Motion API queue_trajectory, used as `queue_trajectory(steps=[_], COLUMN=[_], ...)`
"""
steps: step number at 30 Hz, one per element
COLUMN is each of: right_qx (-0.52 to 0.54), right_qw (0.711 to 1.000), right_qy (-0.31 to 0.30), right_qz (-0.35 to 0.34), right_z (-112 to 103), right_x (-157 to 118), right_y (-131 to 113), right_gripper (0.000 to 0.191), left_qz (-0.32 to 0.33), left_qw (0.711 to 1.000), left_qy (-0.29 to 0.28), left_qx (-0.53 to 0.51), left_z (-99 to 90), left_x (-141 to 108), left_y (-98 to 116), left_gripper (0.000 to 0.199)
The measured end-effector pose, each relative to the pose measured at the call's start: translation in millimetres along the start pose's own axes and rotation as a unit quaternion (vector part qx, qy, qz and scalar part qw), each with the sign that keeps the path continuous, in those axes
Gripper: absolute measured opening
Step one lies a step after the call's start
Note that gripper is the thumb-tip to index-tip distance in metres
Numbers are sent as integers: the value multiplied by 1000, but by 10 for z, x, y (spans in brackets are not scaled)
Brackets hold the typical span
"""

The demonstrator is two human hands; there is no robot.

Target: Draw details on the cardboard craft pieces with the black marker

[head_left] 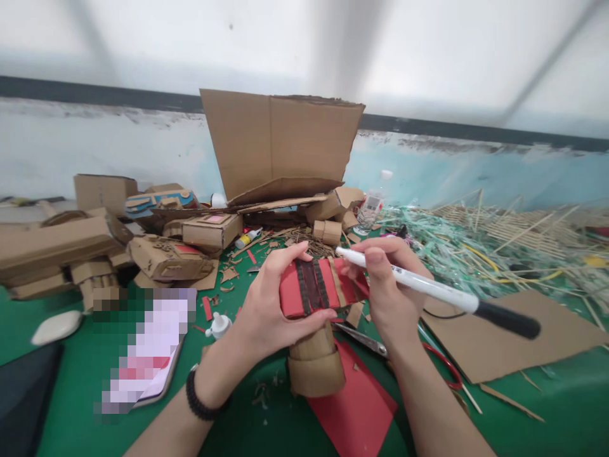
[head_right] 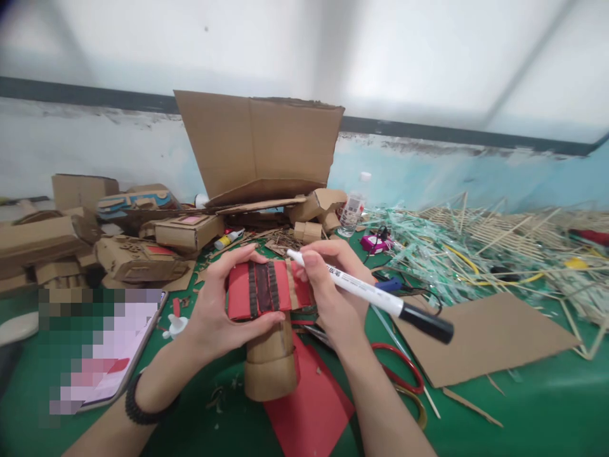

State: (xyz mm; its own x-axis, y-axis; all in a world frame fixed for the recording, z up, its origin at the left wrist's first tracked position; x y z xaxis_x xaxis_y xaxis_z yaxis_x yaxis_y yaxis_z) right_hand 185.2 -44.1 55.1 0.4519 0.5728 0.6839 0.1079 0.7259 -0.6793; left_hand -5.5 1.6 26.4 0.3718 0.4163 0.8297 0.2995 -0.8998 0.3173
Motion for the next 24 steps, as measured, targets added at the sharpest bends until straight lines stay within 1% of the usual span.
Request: queue_trajectory(steps=[3, 6, 9, 11, 12, 13, 15, 16, 18, 19, 22, 24], right_qx=[13, 14, 3, -12, -24, -40, -79, -95, -108, -106, -86, -81], right_qw=[1000, 999, 997, 995, 994, 994, 990, 986, 979, 977, 980, 981], right_qy=[5, -15, -53, -85, -96, -101, -97, -92, -86, -92, -94, -82], right_qz=[25, 47, 59, 56, 43, 17, -64, -104, -152, -159, -155, -154], right_z=[28, 37, 18, -3, -14, -23, -30, -27, -14, -4, 13, 14], right_x=[4, 5, -13, -30, -36, -38, -35, -33, -32, -37, -78, -119], right_y=[-48, -72, -65, -58, -61, -71, -110, -133, -171, -181, -173, -148], right_gripper=[36, 41, 41, 35, 30, 23, 10, 13, 21, 20, 7, 11], left_qz=[3, 12, 17, 16, 15, 14, 19, 24, 37, 44, 62, 75], left_qw=[1000, 1000, 1000, 1000, 1000, 1000, 999, 999, 999, 998, 997, 995], left_qy=[-4, -1, 3, 3, 3, 4, 10, 14, 21, 21, 14, 16], left_qx=[2, 12, 19, 24, 26, 27, 27, 27, 29, 32, 46, 55], left_z=[4, 7, 10, 15, 19, 21, 22, 19, 5, -3, -21, -23], left_x=[5, 14, 22, 25, 26, 27, 32, 36, 45, 51, 68, 78], left_y=[18, 23, 19, 18, 20, 25, 44, 58, 91, 109, 157, 184], left_gripper=[100, 99, 98, 98, 97, 97, 98, 98, 100, 102, 105, 104])
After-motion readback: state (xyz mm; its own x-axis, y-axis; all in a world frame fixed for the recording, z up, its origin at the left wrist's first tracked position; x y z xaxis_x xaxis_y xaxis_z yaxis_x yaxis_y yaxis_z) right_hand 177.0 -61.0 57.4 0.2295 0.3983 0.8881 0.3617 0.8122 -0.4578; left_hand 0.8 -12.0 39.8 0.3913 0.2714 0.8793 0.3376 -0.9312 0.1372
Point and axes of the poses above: each hand's wrist, its own x-axis towards the middle knuckle, its own z-axis out of the palm, y = z × x, the point moved 1 cm from there along x, towards the middle knuckle, and after that the axes turned 10 degrees about x, right-handed, at the moved point
